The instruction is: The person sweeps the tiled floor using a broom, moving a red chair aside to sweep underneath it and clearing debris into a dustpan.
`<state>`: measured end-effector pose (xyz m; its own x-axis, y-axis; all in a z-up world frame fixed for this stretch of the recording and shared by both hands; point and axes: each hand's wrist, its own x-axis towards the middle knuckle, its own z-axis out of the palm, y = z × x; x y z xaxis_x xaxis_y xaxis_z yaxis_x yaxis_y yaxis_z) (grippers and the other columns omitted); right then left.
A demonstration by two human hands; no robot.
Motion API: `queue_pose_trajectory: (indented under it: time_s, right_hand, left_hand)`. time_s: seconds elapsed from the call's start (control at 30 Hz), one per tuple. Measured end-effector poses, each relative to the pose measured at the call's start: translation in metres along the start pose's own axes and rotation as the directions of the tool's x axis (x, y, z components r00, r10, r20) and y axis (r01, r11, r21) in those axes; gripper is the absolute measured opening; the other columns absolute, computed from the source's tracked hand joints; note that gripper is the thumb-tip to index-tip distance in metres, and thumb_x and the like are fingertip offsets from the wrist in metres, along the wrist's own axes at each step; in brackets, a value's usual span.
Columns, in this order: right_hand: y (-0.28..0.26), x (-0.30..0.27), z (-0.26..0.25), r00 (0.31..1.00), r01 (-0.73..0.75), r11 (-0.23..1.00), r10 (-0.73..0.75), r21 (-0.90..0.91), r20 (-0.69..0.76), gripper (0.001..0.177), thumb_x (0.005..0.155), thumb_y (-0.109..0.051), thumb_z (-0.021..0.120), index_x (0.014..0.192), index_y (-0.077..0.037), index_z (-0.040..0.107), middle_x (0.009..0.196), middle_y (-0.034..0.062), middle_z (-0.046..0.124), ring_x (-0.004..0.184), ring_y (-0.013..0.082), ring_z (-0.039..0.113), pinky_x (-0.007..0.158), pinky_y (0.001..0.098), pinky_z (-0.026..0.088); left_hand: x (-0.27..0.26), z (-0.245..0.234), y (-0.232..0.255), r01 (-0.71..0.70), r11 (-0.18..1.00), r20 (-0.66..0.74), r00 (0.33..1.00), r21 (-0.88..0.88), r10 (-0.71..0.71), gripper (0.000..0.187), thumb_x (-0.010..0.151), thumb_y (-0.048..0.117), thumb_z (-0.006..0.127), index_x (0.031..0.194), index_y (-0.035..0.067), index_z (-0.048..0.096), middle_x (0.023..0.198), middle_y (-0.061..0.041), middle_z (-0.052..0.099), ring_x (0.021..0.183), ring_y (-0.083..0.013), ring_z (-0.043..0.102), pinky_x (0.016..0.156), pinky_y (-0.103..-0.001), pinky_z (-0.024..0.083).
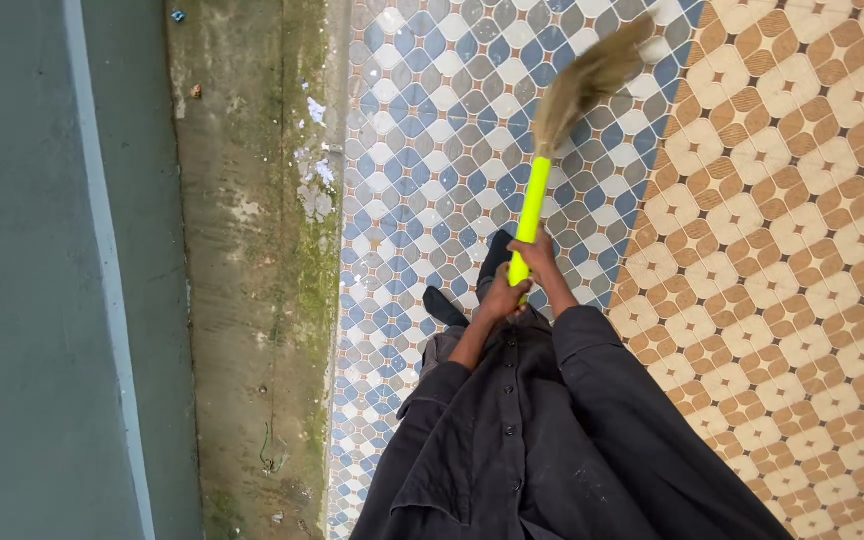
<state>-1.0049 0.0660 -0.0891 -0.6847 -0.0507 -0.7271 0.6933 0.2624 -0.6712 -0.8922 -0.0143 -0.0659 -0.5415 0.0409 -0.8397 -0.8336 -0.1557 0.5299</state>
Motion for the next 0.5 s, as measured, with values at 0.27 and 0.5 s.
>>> queue_pose_trajectory:
  time_s: [0.27, 0.5]
  right_hand:
    - [-0.054, -0.007, 0.176, 0.912, 0.199, 0.919, -0.046, -0.34, 0.407, 0.097, 0.069, -0.015, 0.084, 0.155, -0.01, 0.039, 0.126, 0.0192, 0.067, 0.114, 0.0316, 0.067, 0.096, 0.0389, 0.054]
    - [-0.065, -0.033, 0.21, 0.745, 0.431, 0.85, -0.146, -0.302, 0.651, 0.106, 0.068, -0.016, 0.082, 0.162, -0.013, 0.032, 0.138, 0.0202, 0.063, 0.123, 0.0302, 0.065, 0.102, 0.0357, 0.051]
  left_hand:
    - [-0.059, -0.117, 0.035, -0.207, 0.884, -0.311, 0.947, -0.42, 0.074, 0.04, 0.095, 0.008, 0.064, 0.128, -0.005, 0.046, 0.09, -0.012, 0.063, 0.055, -0.0167, 0.061, 0.044, -0.028, 0.048]
    - [-0.098, -0.116, 0.058, -0.291, 0.834, -0.486, 0.873, -0.469, 0.03, 0.052, 0.083, 0.0, 0.061, 0.127, 0.01, 0.035, 0.095, -0.013, 0.065, 0.059, -0.0259, 0.068, 0.047, -0.034, 0.054]
